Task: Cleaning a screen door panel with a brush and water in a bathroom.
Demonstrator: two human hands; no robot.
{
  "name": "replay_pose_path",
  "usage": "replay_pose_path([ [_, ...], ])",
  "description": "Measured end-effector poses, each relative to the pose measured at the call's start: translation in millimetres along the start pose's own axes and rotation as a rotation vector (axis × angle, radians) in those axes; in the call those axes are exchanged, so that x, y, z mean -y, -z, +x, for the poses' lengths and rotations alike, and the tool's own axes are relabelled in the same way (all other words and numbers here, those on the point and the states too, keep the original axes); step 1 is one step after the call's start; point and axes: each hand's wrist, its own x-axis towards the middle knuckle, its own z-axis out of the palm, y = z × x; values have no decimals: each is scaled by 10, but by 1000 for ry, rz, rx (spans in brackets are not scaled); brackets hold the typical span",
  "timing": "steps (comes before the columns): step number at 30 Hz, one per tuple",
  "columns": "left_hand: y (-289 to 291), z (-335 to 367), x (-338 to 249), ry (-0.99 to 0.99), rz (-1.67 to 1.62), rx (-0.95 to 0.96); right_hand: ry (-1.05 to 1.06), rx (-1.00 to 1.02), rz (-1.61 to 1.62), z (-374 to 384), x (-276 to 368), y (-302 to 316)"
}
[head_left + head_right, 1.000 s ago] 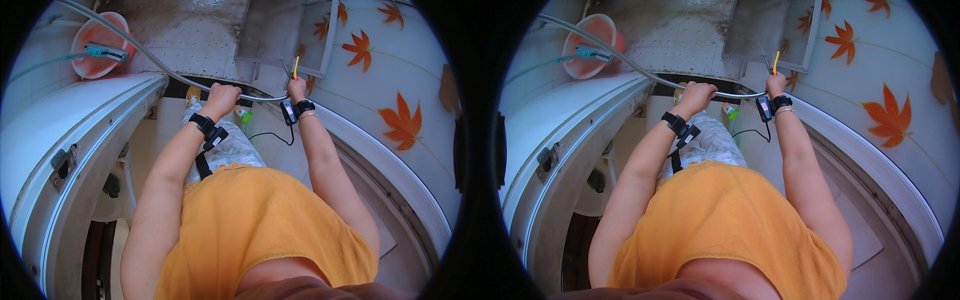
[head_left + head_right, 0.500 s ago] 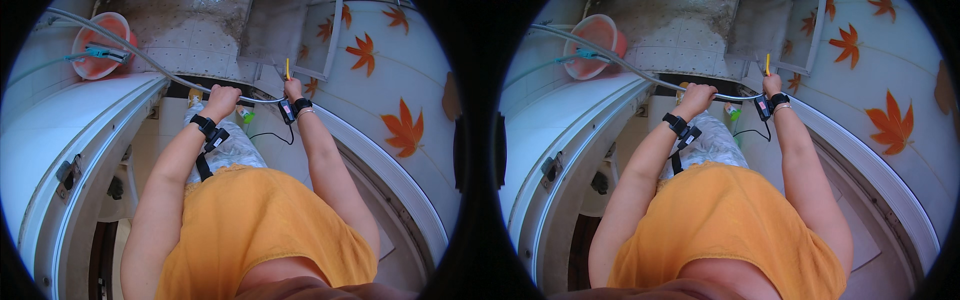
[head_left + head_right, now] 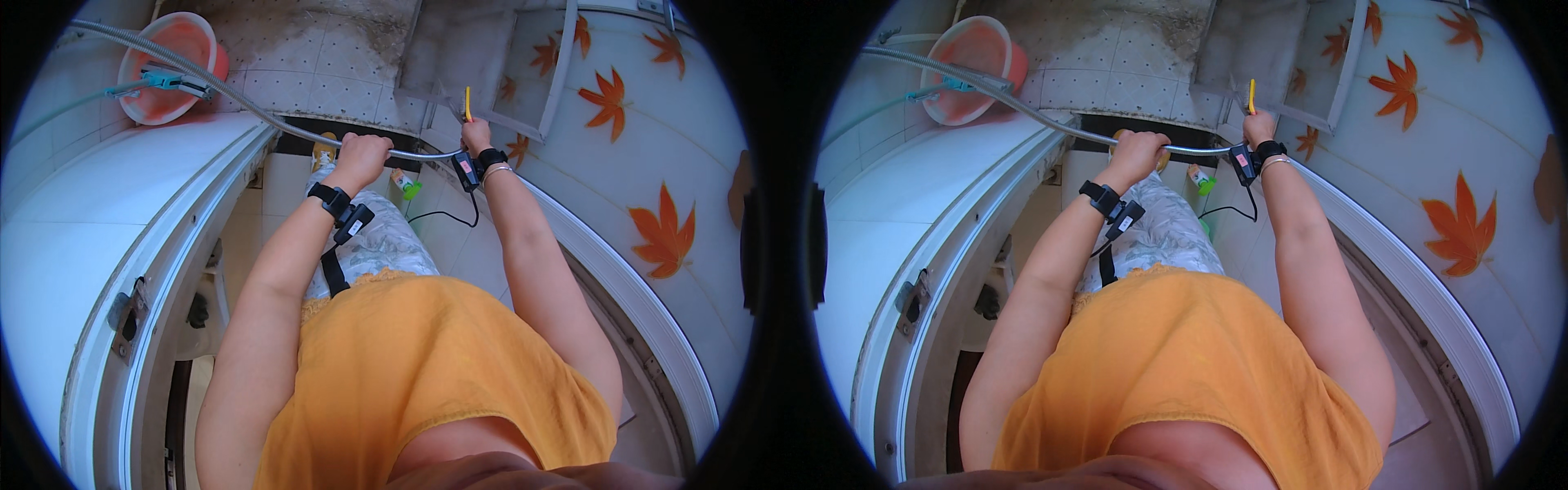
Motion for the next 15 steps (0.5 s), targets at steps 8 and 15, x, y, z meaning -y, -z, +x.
replay_pose_path([
  [8,112,223,66,18,-109,-98,122,-186,173,470,394,41],
  [15,327,348,18,16,-138,-86,95,-69,123,504,696,241],
])
